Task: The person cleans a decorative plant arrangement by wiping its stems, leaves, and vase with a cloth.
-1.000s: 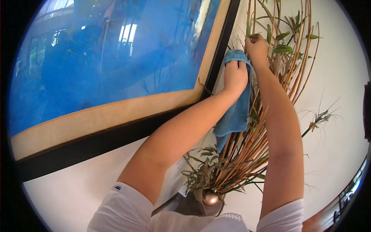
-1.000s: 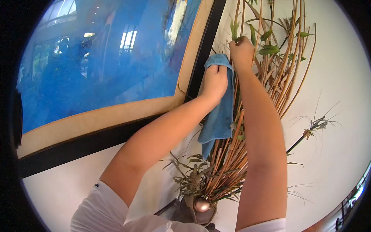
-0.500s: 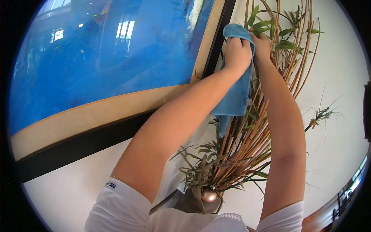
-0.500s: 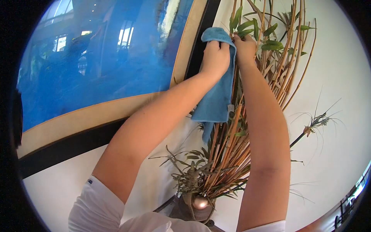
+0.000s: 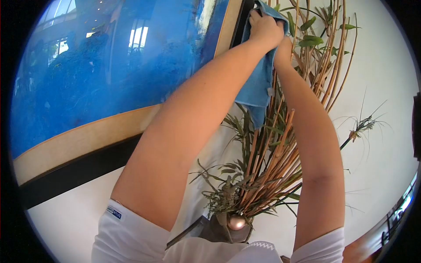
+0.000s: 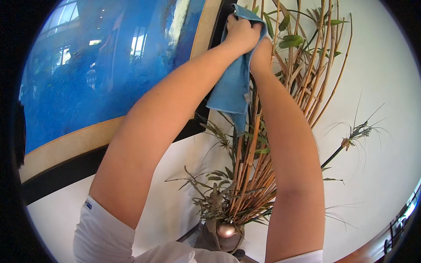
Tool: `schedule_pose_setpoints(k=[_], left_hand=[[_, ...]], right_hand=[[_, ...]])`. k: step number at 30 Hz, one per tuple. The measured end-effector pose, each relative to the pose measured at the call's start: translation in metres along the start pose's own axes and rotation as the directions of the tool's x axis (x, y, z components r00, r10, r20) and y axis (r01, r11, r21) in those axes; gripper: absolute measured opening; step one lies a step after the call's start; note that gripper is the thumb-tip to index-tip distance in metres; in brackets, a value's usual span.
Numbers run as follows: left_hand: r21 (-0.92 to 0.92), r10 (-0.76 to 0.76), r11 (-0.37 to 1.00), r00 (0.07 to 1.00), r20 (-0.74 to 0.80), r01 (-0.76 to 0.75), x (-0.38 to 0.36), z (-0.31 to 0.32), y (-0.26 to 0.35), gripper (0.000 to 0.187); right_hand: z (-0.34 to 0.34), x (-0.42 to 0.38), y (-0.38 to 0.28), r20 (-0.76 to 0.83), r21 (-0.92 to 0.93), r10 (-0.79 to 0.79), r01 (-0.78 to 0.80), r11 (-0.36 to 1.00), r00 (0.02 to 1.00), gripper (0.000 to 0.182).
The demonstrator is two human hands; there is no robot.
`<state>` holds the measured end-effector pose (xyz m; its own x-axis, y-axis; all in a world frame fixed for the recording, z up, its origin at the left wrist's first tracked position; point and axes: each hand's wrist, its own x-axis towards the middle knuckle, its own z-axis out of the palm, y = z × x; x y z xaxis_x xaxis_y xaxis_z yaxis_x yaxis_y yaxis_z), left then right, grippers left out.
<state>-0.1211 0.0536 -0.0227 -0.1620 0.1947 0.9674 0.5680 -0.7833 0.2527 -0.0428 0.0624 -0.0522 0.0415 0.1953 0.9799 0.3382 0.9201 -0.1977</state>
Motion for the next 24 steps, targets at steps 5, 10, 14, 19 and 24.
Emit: schedule_pose_setpoints(k=[5,10,14,19,24], left_hand=[[0.093,0.083,0.992,0.997,0.007,-0.083,0.004,-0.022,-0.002,0.028],[-0.076,0.081,0.992,0.964,-0.253,-0.104,-0.007,-0.026,0.003,0.036],[-0.245,-0.200,0.959,0.952,-0.231,0.142,-0.039,-0.024,0.004,0.045],[-0.364,-0.418,0.859,0.904,-0.090,0.361,-0.077,0.001,-0.011,0.049],[-0.513,-0.479,0.717,0.868,0.129,0.472,-0.070,0.024,-0.030,0.048]], right_hand=[[0.003,0.008,0.015,-0.023,-0.255,-0.179,0.168,0.952,0.983,0.025],[-0.001,0.006,0.007,-0.040,-0.010,-0.038,0.037,0.999,0.998,0.026],[-0.007,0.021,0.016,-0.032,-0.327,0.031,-0.040,0.944,0.999,0.030],[-0.003,0.027,0.016,-0.011,0.049,0.300,-0.299,0.953,0.954,0.040],[-0.009,0.023,-0.017,0.001,0.134,0.539,-0.534,0.835,0.842,0.034]])
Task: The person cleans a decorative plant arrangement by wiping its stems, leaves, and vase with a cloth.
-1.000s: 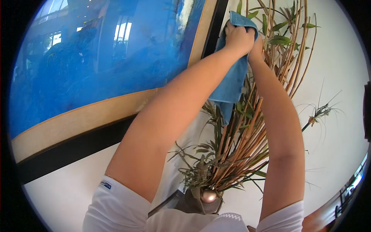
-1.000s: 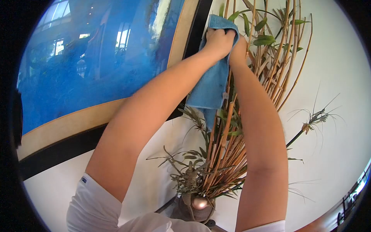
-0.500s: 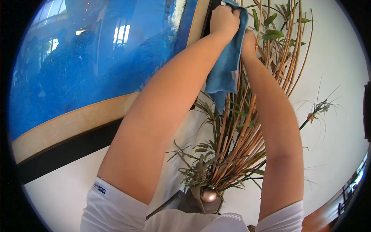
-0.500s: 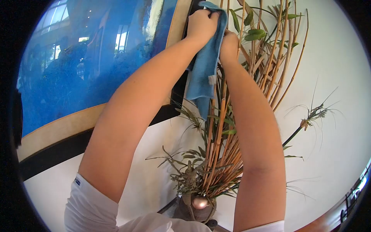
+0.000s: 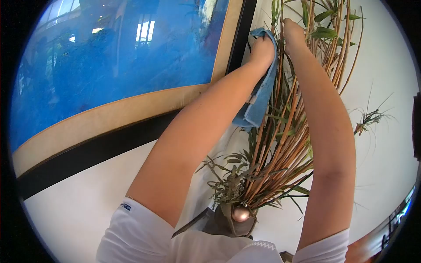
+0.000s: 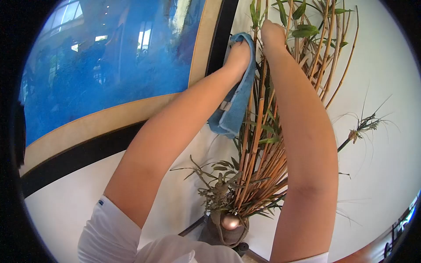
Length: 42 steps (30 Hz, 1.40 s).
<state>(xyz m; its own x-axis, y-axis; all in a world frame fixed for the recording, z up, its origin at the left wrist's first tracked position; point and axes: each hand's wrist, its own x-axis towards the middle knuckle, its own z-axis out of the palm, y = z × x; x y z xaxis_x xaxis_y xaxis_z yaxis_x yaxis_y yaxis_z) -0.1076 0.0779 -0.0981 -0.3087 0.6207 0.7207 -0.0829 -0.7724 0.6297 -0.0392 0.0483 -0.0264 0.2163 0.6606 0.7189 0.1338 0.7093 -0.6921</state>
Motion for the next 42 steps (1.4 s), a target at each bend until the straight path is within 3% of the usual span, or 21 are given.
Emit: schedule_pose_setpoints(k=[3,4,7,9,11,15,18,21,24,27,30,36,39,41,42], left_hand=[[-0.221,-0.074,0.971,0.992,0.107,0.096,0.004,-0.004,0.017,0.039],[-0.385,-0.212,0.889,0.969,0.129,0.247,-0.002,-0.005,0.032,0.029],[-0.383,-0.117,0.896,0.952,0.281,0.223,0.018,-0.004,0.027,0.024],[-0.354,-0.058,0.921,0.956,0.288,0.163,0.028,0.001,0.022,0.021],[-0.303,0.030,0.951,0.956,0.290,0.063,0.033,0.005,0.016,0.022],[-0.182,0.034,0.983,0.983,0.182,-0.001,0.017,0.006,0.014,0.022],[-0.329,0.036,0.944,0.976,0.215,0.038,0.018,0.006,0.004,0.021],[-0.448,0.023,0.889,0.966,0.258,0.098,0.005,0.003,-0.001,0.021],[-0.433,-0.033,0.888,0.960,0.279,0.156,0.002,0.004,-0.016,0.019],[-0.375,-0.068,0.911,0.958,0.278,0.173,-0.009,-0.001,-0.026,0.018],[-0.371,-0.129,0.900,0.953,0.275,0.229,-0.030,-0.001,-0.028,0.019],[-0.356,-0.220,0.870,0.914,0.340,0.342,-0.082,-0.006,-0.038,0.022],[-0.259,-0.270,0.900,0.914,0.301,0.351,-0.099,-0.007,-0.045,0.023],[-0.189,-0.302,0.915,0.914,0.270,0.358,-0.103,-0.007,-0.057,0.023],[-0.240,-0.319,0.893,0.911,0.260,0.381,-0.101,-0.006,-0.060,0.029]], right_hand=[[-0.001,0.002,0.003,0.028,0.039,0.123,-0.124,0.992,0.992,0.033],[-0.001,0.004,0.005,0.037,0.071,0.093,-0.096,0.993,0.995,0.031],[-0.002,0.005,0.007,0.072,0.129,0.021,-0.031,0.991,0.997,0.026],[-0.004,0.004,0.008,0.109,0.122,-0.001,-0.013,0.992,0.994,0.023],[-0.005,0.011,0.015,0.126,0.041,-0.110,0.106,0.994,0.986,0.021],[-0.003,0.013,0.016,0.098,-0.012,-0.172,0.174,0.985,0.980,0.021],[0.000,0.005,0.013,0.067,-0.014,-0.182,0.184,0.983,0.981,0.022],[0.002,0.016,0.022,0.087,-0.049,-0.186,0.191,0.980,0.979,0.025],[0.006,0.016,0.027,0.027,0.005,-0.213,0.213,0.977,0.977,0.022],[0.007,0.014,0.024,0.156,0.075,-0.145,0.134,0.988,0.977,0.022],[0.004,0.014,0.025,0.224,0.011,-0.161,0.163,0.987,0.961,0.023],[0.004,0.019,0.032,0.185,0.042,-0.187,0.182,0.982,0.965,0.023],[0.003,0.014,0.026,0.249,-0.152,-0.144,0.185,0.971,0.958,0.025],[0.007,-0.002,0.019,0.208,-0.135,-0.082,0.112,0.984,0.975,0.040],[0.007,-0.019,0.010,0.189,-0.136,-0.081,0.108,0.985,0.979,0.045]])
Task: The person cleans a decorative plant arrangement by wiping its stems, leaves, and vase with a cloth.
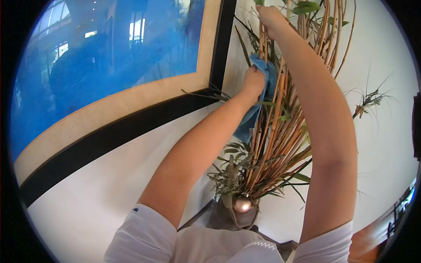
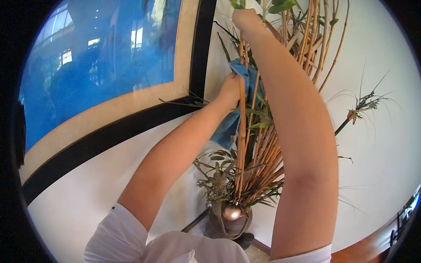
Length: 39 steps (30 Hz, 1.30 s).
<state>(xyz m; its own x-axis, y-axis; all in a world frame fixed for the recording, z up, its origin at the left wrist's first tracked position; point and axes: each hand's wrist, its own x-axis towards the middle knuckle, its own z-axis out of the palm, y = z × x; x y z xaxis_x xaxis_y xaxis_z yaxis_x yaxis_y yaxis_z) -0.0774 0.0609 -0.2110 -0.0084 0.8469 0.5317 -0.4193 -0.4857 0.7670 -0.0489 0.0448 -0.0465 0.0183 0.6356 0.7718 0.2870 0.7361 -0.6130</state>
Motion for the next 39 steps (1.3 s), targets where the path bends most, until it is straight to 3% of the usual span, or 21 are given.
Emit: schedule_pose_setpoints(k=[1,2,5,8,10,11,12,13,14,16,18,21,24,27,30,33,34,39], left_hand=[[-0.058,-0.016,0.998,1.000,-0.011,0.015,0.006,-0.003,-0.003,0.035],[-0.114,-0.034,0.993,0.999,-0.020,0.031,0.014,-0.004,-0.005,0.041],[-0.088,0.199,0.975,0.978,-0.070,-0.205,0.085,-0.026,-0.048,0.041],[0.116,0.507,0.861,0.854,-0.121,-0.495,0.092,-0.033,-0.028,0.034],[-0.068,0.455,0.874,0.859,-0.234,-0.481,0.059,-0.022,0.017,0.032],[-0.341,0.268,0.867,0.917,-0.296,-0.363,0.025,-0.008,0.050,0.031],[-0.299,0.242,0.888,0.909,-0.341,-0.349,-0.008,0.003,0.074,0.029],[-0.258,0.219,0.907,0.896,-0.387,-0.333,-0.030,0.007,0.086,0.028],[-0.342,0.264,0.868,0.918,-0.294,-0.359,-0.032,-0.003,0.084,0.030],[-0.367,0.278,0.853,0.919,-0.281,-0.370,-0.066,-0.002,0.085,0.031],[-0.374,0.209,0.876,0.938,-0.276,-0.306,-0.101,0.000,0.086,0.034],[-0.332,0.127,0.923,0.968,-0.215,-0.195,-0.141,-0.003,0.067,0.037],[-0.385,0.067,0.914,0.983,-0.171,-0.129,-0.163,-0.011,0.045,0.036],[-0.269,0.187,0.946,0.982,0.005,-0.179,-0.159,-0.018,0.026,0.033],[-0.230,0.162,0.958,0.985,-0.065,-0.173,-0.159,0.005,0.031,0.027],[-0.175,0.310,0.940,0.948,0.077,-0.293,-0.152,0.014,0.035,0.022],[-0.156,0.358,0.923,0.934,0.014,-0.352,-0.149,0.023,0.039,0.025],[-0.124,0.332,0.935,0.943,-0.028,-0.333,-0.140,0.029,0.044,0.031]], right_hand=[[0.002,-0.008,-0.006,-0.022,0.000,0.005,-0.005,1.000,1.000,0.050],[0.012,0.009,0.003,-0.096,-0.172,0.029,-0.045,0.984,0.995,0.062],[0.010,-0.012,-0.019,0.171,-0.112,0.023,-0.003,0.994,0.985,0.063],[-0.010,-0.067,-0.072,0.374,0.000,0.234,-0.253,0.968,0.897,0.060],[-0.023,-0.075,-0.070,0.514,0.066,0.137,-0.199,0.978,0.847,0.069],[-0.029,-0.080,-0.068,0.578,0.102,0.086,-0.176,0.979,0.811,0.074],[-0.042,-0.095,-0.068,0.652,0.229,-0.099,-0.070,0.971,0.751,0.075],[-0.057,-0.100,-0.063,0.705,0.289,-0.156,-0.079,0.954,0.691,0.076],[-0.073,-0.103,-0.058,0.750,0.348,-0.218,-0.092,0.933,0.624,0.078],[-0.080,-0.121,-0.047,0.624,0.394,-0.270,0.003,0.919,0.733,0.070],[-0.075,-0.156,-0.024,0.193,0.289,-0.260,0.198,0.937,0.946,0.054],[-0.079,-0.206,-0.006,-0.056,0.165,-0.307,0.312,0.936,0.950,0.052],[-0.074,-0.245,0.019,-0.157,0.150,-0.213,0.237,0.960,0.964,0.045],[-0.061,-0.270,0.057,-0.153,-0.147,-0.383,0.362,0.921,0.911,0.036],[-0.047,-0.284,0.070,-0.108,-0.341,-0.420,0.364,0.867,0.901,0.040],[-0.047,-0.286,0.075,-0.146,-0.461,-0.521,0.408,0.788,0.841,0.038],[-0.048,-0.286,0.076,-0.151,-0.471,-0.529,0.410,0.781,0.835,0.037],[-0.053,-0.284,0.079,-0.153,-0.488,-0.544,0.415,0.768,0.825,0.038]])
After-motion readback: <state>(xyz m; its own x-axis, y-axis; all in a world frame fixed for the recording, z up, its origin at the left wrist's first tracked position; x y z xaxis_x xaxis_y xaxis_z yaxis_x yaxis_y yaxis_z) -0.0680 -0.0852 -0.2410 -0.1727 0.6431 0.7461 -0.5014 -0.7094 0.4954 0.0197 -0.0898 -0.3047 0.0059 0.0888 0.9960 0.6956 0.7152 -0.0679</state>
